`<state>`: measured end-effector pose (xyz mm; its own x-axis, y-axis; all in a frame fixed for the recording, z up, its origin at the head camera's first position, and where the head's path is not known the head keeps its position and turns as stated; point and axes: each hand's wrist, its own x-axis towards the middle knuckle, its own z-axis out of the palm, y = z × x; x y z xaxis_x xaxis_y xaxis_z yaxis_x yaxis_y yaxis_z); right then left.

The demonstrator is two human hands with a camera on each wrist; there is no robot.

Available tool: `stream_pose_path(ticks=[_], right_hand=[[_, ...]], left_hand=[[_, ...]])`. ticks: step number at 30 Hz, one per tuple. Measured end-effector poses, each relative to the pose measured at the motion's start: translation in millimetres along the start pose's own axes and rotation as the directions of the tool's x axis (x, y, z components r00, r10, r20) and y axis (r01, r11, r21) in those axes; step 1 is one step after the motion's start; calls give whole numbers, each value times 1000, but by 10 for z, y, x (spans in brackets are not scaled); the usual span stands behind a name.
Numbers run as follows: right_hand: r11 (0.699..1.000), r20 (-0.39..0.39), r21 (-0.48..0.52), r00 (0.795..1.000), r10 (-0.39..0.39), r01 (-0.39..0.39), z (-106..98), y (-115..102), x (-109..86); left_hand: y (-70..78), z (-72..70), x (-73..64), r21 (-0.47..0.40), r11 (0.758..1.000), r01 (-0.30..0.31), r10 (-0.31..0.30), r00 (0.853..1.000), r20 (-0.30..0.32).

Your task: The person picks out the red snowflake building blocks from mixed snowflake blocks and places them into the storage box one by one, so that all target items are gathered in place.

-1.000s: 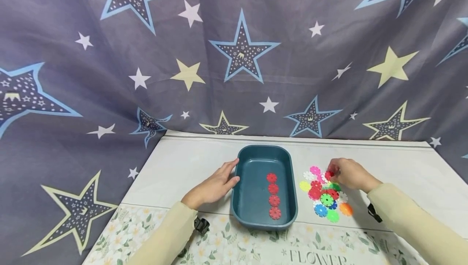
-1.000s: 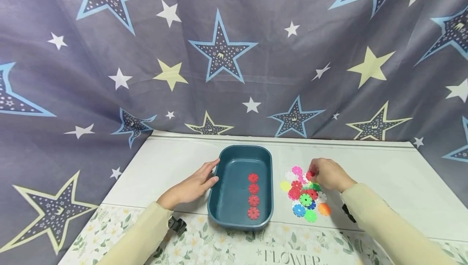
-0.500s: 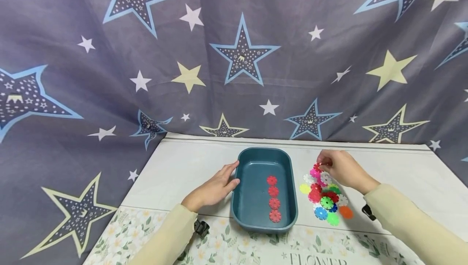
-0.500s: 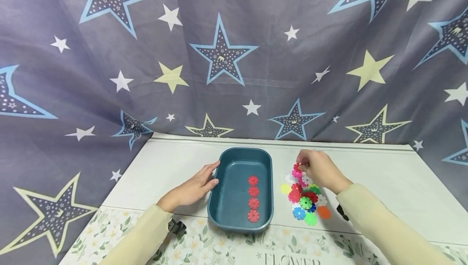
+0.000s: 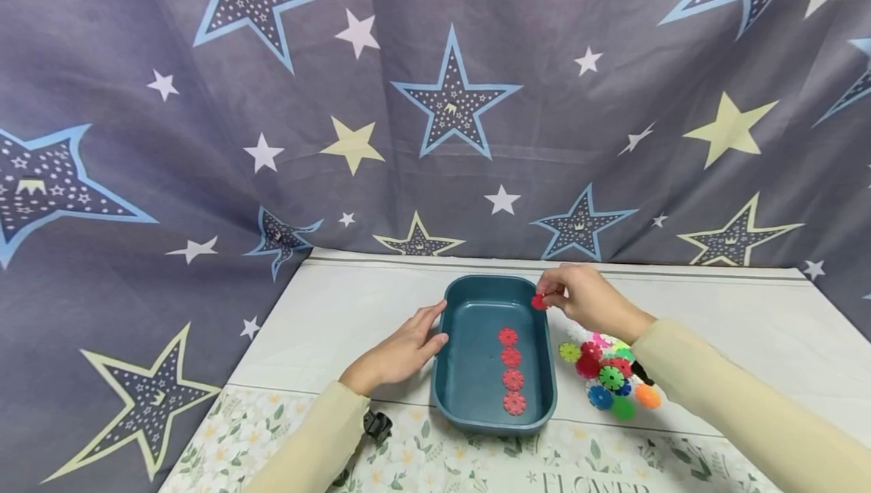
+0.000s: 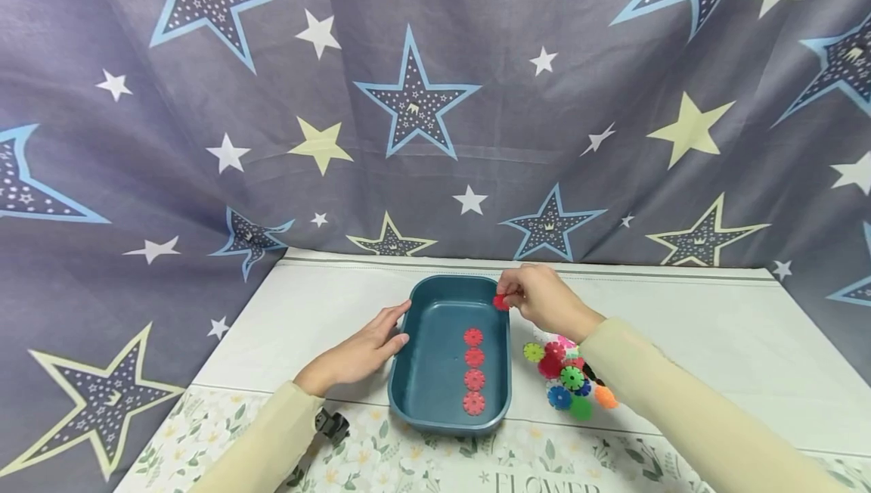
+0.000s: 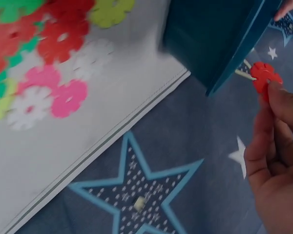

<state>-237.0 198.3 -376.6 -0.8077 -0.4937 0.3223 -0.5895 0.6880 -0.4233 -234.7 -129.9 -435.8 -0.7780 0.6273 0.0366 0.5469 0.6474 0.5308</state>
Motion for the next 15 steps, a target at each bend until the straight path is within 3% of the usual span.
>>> stream_pose_path(ticks=[8,15], right_hand=[[994,79,29,991,-107,105,311,-3,306],[993,143,-32,984,-104,110,562,24,449]], left_hand=[[-20,5,0,-1,1000,-5,5,1000,-6],[-39,13,17,10,1000,-14,14,1000,-10]])
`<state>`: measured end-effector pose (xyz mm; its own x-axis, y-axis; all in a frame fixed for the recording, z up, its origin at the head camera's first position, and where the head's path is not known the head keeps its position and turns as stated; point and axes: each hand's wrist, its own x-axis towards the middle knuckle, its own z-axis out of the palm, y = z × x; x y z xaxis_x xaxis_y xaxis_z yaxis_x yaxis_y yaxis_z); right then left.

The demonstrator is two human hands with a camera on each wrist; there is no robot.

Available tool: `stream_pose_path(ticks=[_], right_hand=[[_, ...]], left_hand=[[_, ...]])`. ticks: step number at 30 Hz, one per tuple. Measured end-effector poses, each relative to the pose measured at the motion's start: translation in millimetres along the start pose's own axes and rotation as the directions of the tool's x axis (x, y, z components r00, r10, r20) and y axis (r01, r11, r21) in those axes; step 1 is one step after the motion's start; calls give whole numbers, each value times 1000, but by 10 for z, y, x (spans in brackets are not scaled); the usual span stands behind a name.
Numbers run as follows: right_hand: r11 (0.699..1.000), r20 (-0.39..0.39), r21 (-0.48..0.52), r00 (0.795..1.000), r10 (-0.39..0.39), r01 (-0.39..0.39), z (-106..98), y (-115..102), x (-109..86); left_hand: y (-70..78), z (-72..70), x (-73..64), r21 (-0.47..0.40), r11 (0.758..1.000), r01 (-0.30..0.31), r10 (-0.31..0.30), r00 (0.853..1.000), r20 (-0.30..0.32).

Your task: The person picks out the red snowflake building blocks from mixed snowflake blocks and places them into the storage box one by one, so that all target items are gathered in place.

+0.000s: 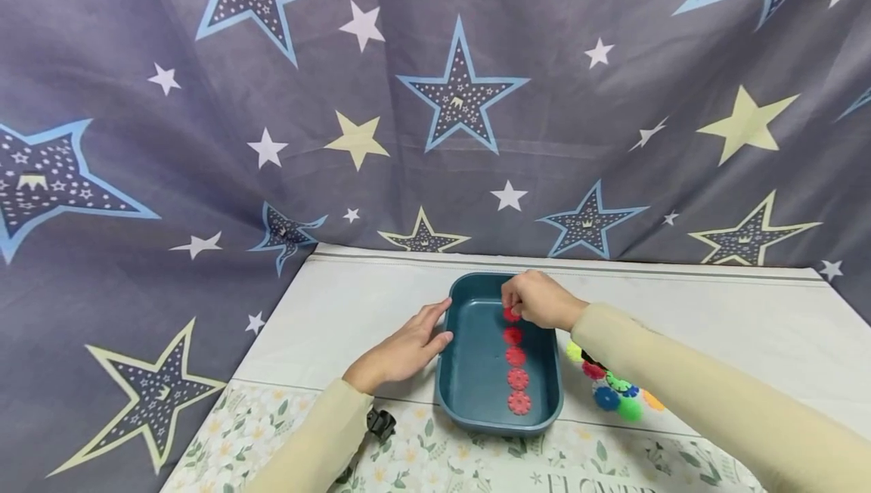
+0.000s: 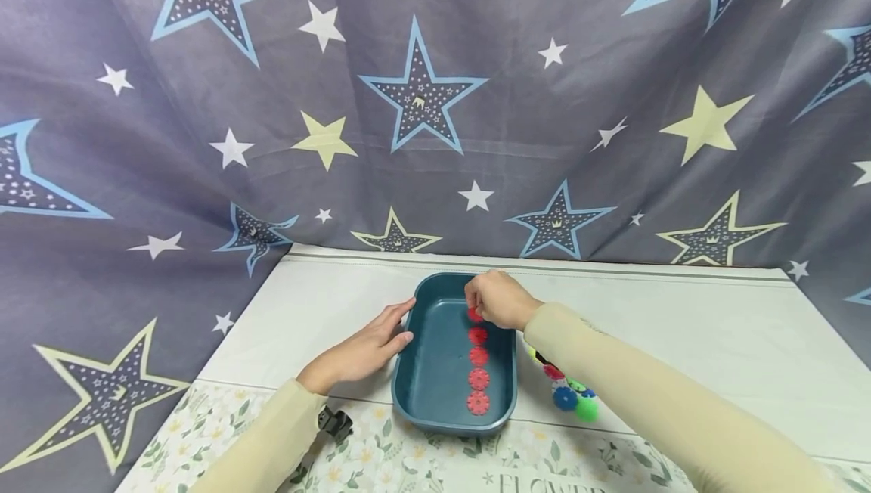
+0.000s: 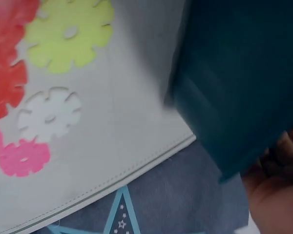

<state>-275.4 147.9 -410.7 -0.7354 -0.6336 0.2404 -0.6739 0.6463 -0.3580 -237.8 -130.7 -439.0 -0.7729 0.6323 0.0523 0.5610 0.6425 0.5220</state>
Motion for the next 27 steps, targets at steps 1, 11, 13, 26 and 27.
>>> stream_pose_path(ticks=[1,11,13,26,27], right_hand=[[1000,2,-7,1000,1,-1,16,4,14],[986,-3,-158,999,50,-50,89,-33,104],[976,8,-200,996,92,-89,110,-53,97],[945,-76,-298,990,121,-138,178,-137,72],[950,-75,-277,989,129,-145,154,-151,72]], left_hand=[[6,-2,2,-3,1000,-2,2,1000,0],[36,-15,6,1,1000,3,-3,1000,4],[30,-16,9,4,1000,5,-5,1000,4],[63,-29,-5,2,1000,5,-5,1000,5],[59,-26,-12,2,1000,3,-3,1000,1]])
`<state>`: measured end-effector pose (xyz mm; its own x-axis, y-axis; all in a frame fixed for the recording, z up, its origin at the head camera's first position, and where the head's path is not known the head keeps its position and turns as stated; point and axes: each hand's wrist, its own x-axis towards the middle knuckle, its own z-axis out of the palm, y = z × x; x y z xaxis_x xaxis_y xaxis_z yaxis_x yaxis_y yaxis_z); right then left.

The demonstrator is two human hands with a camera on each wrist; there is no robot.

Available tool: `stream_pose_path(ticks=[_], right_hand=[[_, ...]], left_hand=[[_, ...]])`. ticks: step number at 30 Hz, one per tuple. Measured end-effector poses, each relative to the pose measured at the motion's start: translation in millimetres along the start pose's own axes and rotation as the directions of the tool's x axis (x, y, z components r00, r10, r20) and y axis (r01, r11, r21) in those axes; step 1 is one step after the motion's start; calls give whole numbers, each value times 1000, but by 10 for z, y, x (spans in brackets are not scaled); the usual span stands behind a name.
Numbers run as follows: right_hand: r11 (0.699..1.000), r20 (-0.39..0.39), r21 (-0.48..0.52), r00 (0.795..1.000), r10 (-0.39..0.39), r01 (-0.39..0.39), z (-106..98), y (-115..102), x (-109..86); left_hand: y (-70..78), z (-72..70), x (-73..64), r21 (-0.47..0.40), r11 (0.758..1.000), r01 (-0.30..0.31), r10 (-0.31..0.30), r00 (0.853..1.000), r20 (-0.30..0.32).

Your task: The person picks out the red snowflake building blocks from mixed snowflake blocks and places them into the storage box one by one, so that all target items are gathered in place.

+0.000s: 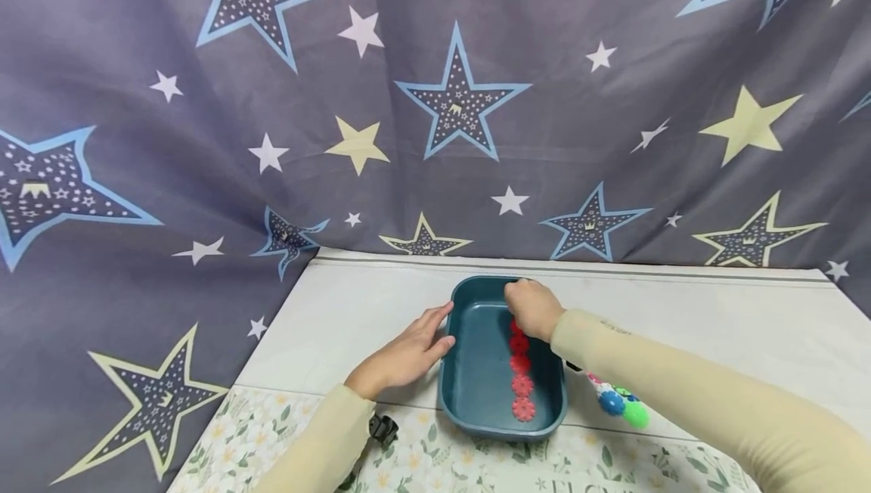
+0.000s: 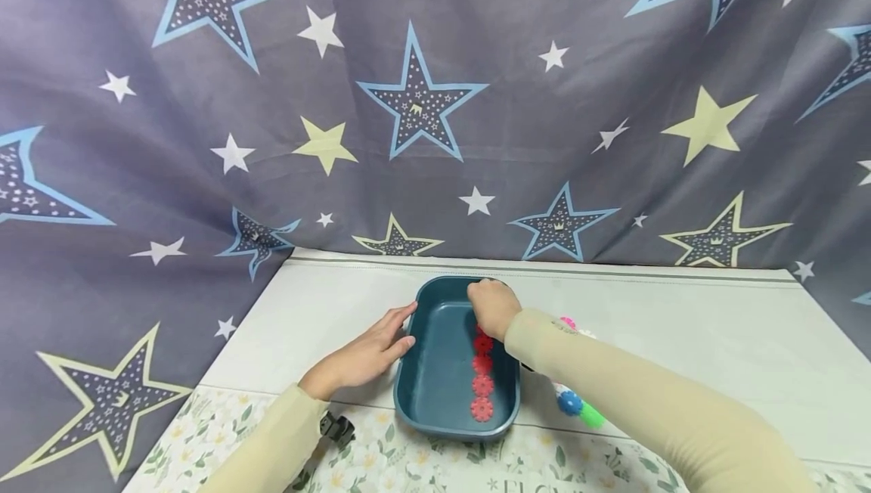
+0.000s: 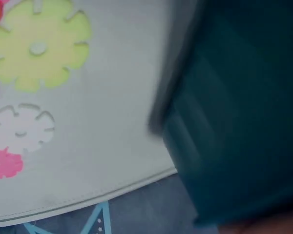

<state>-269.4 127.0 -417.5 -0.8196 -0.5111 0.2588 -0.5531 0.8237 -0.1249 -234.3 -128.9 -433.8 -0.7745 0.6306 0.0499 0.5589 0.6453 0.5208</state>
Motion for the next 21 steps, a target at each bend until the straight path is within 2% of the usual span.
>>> stream_pose_path(ticks=[4,9,15,21], right_hand=[[995,-29,95,1000,0,2,-191,5,-26],[994,-100,96,994,-42,51,-496,82,-153],[994,-72,106,997,26,-18,-760,233,-416],[990,31,133,998,48,-51,-926,498,-771]], left_hand=[[-2,-1,-9,-9,1000,0,0,1000,0],[-2,3,2,-14,1000,-1,1,1000,0],[-8,6,4,-11,1000,-9,9,1000,-6],[-14,14,0,-25,1000,-6,6,1000,-1]])
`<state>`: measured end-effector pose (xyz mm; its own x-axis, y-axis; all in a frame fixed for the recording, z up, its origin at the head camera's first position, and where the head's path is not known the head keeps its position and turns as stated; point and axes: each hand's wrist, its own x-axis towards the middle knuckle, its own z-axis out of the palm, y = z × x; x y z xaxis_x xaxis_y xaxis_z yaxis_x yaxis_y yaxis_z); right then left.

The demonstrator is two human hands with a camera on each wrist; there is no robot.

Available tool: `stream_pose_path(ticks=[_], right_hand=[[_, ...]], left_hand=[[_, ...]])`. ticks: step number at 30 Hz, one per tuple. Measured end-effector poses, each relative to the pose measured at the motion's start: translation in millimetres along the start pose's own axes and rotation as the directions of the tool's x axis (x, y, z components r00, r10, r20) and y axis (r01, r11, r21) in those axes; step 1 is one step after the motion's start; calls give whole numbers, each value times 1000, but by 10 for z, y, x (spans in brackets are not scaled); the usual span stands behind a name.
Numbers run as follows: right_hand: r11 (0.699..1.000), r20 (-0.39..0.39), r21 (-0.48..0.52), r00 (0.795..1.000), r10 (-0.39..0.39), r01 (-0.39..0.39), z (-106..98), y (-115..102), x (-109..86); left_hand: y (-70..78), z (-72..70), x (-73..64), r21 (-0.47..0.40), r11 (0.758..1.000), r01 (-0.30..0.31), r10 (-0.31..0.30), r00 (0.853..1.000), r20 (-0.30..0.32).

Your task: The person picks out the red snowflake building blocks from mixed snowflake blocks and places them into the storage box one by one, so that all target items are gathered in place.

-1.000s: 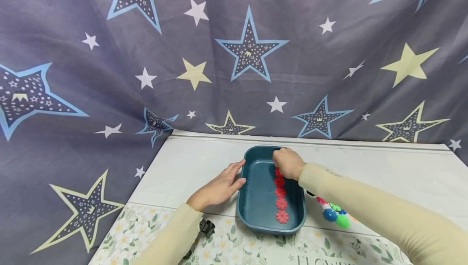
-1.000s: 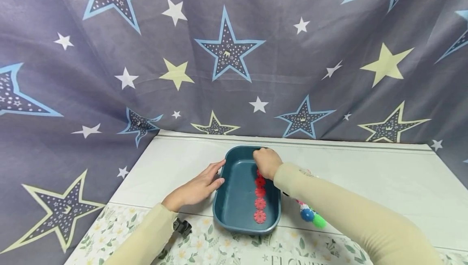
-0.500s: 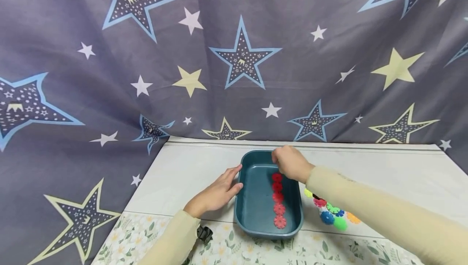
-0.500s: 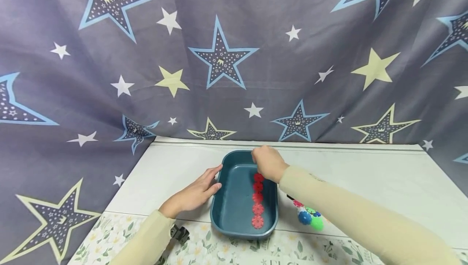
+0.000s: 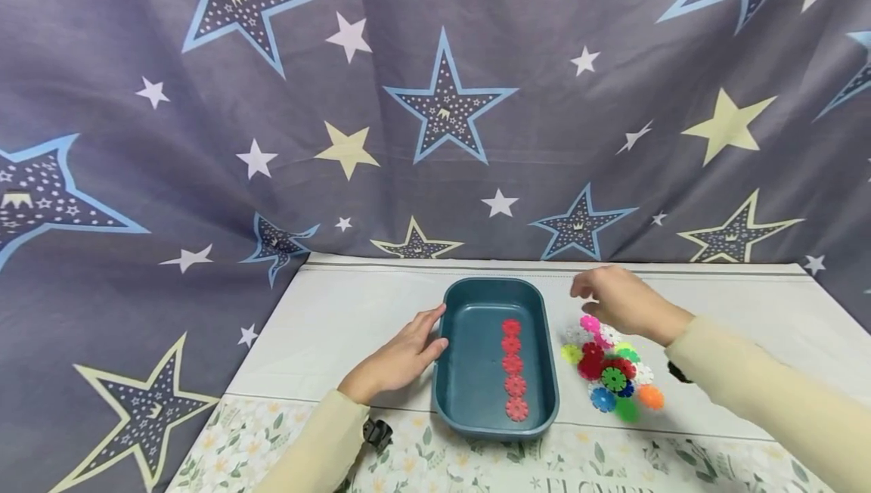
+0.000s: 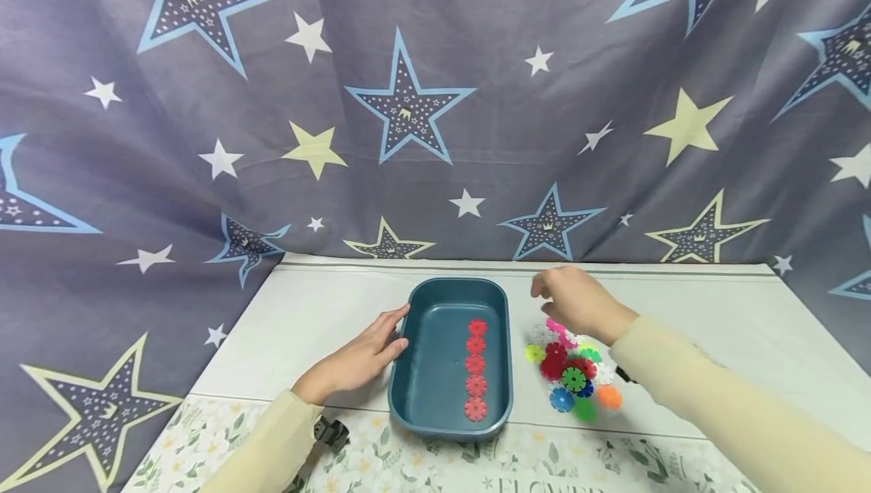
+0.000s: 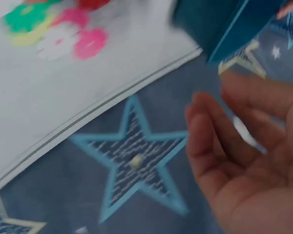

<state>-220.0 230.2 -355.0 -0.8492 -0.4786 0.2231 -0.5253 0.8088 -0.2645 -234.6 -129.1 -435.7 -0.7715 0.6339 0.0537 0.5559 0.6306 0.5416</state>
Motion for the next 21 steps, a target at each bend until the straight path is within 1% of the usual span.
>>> stream_pose_path(ticks=[3,6,8,11,13,15,21], right_hand=[[1000,70,24,998,9,-11,-27,149,-170],[998,138,54,990,23,-31,-1,249,-323],[995,195,84,980,32,-50,32,287,-413],[988,263,116,962,69,-103,100,312,-524],[984,282,125,955,90,-130,150,324,-580],[979,285,132,952,111,-154,197,331,-618],[979,247,133,962,120,-156,319,333,-655]], left_hand=[[-8,2,-10,5,1000,5,-5,1000,4],[-18,4,-14,14,1000,4,-4,1000,1],[-18,1,-13,16,1000,3,-3,1000,0],[-10,-10,-5,14,1000,4,-4,1000,5],[-4,-15,-2,10,1000,7,-7,1000,10],[1,-20,2,7,1000,11,-11,1000,14],[-8,-12,3,11,1000,5,-5,1000,16]])
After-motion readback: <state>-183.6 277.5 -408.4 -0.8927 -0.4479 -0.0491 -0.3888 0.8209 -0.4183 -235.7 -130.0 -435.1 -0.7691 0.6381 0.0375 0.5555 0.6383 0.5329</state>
